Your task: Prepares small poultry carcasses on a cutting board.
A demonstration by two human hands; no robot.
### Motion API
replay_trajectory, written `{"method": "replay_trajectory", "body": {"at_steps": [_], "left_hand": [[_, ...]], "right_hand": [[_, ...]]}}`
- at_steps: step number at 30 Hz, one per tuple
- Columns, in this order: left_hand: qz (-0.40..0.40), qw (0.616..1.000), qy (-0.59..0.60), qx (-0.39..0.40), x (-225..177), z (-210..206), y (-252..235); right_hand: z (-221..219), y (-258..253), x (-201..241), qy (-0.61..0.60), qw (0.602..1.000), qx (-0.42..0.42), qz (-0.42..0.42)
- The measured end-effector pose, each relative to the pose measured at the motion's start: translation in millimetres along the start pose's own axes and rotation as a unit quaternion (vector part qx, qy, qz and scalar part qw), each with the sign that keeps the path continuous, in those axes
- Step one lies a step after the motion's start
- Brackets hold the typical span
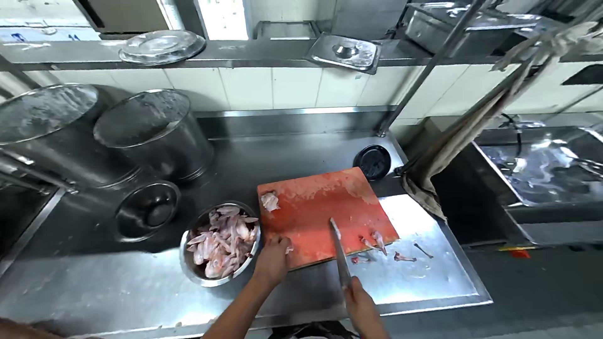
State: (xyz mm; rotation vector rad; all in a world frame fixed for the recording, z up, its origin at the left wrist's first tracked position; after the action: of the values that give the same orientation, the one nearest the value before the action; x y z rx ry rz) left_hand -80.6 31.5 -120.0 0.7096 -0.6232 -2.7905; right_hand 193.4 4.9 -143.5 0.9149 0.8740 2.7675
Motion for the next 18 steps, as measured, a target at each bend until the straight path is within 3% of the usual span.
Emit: {"method": "replay_trajectory", "body": {"at_steps": [5,10,14,18], "left_hand": [[-0.015,0.998,0.039,-0.039,-5,27,-18],[0.02,0.994,0.008,-0.107,-13,73,-41],[0.033,0.99,-0.008,-0.14,-9,81,-68],[0.082,0.994,0.003,-0.072,3,80,-62]], "right_hand": [[61,-18,-46,0.041,0.992,-0.08,-0.093],[94,-22,-51,0.039,0.977,-0.144,-0.153],[81,-6,-49,0.037,0.987,-0.135,-0.077],[58,-1,-53,0.037,0.994,-0.099,-0.031]]}}
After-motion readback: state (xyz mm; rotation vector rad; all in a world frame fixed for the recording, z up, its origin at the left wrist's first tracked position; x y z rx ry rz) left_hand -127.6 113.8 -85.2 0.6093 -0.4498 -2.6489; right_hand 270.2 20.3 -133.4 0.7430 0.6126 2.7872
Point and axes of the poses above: each hand's wrist, its own y-axis away from the middle knuckle, its own z-axis out of the back of the hand, x = y × z, the point moved 2 cm from there along -y, towards the middle knuckle
